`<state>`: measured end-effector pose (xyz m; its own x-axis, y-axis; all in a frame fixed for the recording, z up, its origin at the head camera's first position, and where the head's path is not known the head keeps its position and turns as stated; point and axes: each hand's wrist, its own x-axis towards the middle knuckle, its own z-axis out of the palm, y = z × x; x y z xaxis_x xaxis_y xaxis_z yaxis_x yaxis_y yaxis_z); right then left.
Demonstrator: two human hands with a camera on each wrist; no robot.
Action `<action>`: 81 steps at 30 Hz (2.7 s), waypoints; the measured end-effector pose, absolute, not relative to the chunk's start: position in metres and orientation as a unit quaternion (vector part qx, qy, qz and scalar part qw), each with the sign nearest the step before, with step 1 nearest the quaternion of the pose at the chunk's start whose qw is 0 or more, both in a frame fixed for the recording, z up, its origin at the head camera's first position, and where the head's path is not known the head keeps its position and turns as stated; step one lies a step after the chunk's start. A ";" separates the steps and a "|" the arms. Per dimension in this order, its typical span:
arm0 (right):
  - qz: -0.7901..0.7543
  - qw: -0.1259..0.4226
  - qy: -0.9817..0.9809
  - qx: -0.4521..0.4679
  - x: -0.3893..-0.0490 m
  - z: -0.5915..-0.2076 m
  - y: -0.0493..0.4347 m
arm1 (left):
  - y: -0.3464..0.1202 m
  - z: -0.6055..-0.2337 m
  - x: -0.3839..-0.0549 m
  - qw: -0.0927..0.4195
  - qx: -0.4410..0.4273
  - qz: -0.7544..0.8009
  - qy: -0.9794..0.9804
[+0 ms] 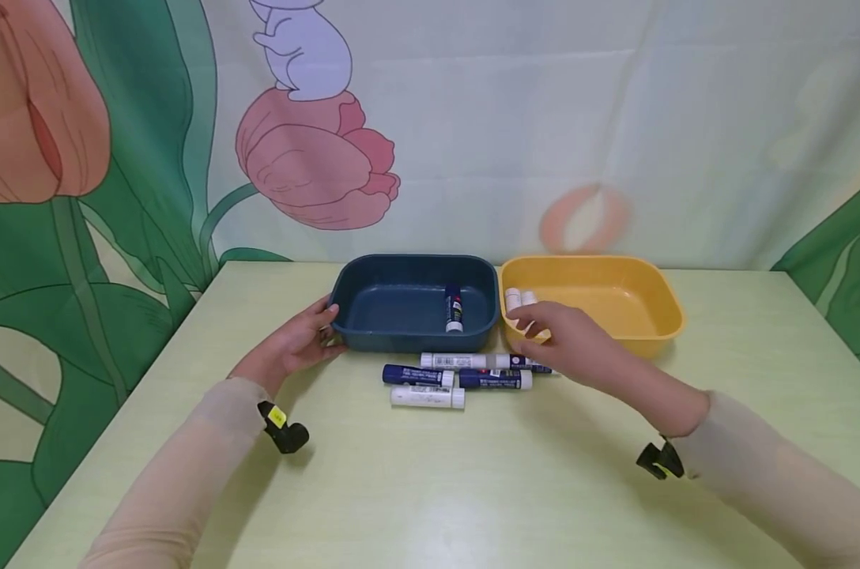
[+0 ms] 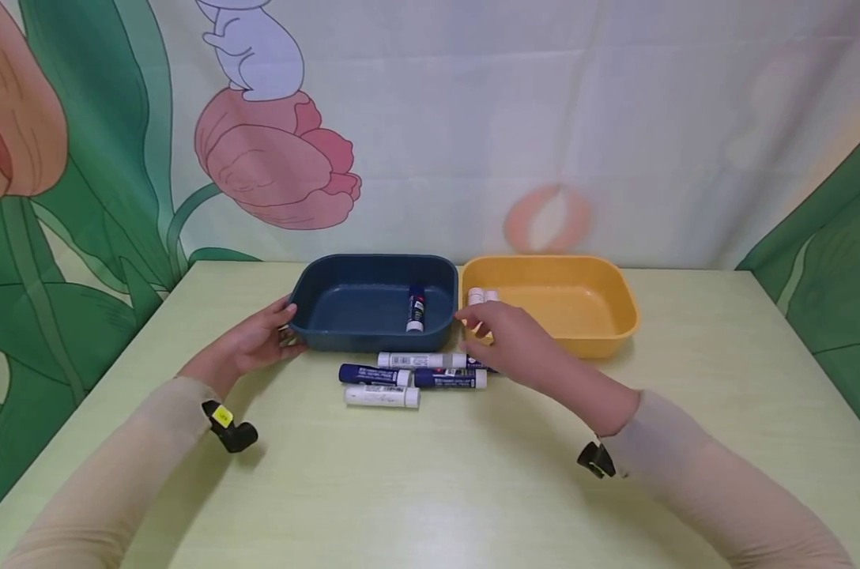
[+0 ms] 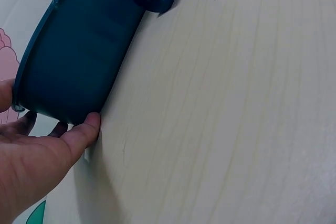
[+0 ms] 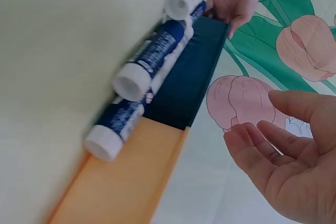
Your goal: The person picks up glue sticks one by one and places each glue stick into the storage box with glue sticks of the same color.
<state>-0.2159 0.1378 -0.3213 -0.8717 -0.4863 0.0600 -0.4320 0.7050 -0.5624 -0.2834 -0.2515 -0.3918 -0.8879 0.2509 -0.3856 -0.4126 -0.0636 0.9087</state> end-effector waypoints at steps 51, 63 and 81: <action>0.010 0.053 0.954 -0.296 -0.221 -0.383 0.085 | -0.250 -0.393 -0.283 0.222 -0.071 0.727 0.646; -0.001 0.049 0.953 -0.300 -0.220 -0.382 0.089 | -0.251 -0.394 -0.284 0.222 -0.073 0.728 0.645; -0.121 0.127 0.946 -0.273 -0.216 -0.335 0.108 | -0.251 -0.395 -0.283 0.224 -0.063 0.726 0.647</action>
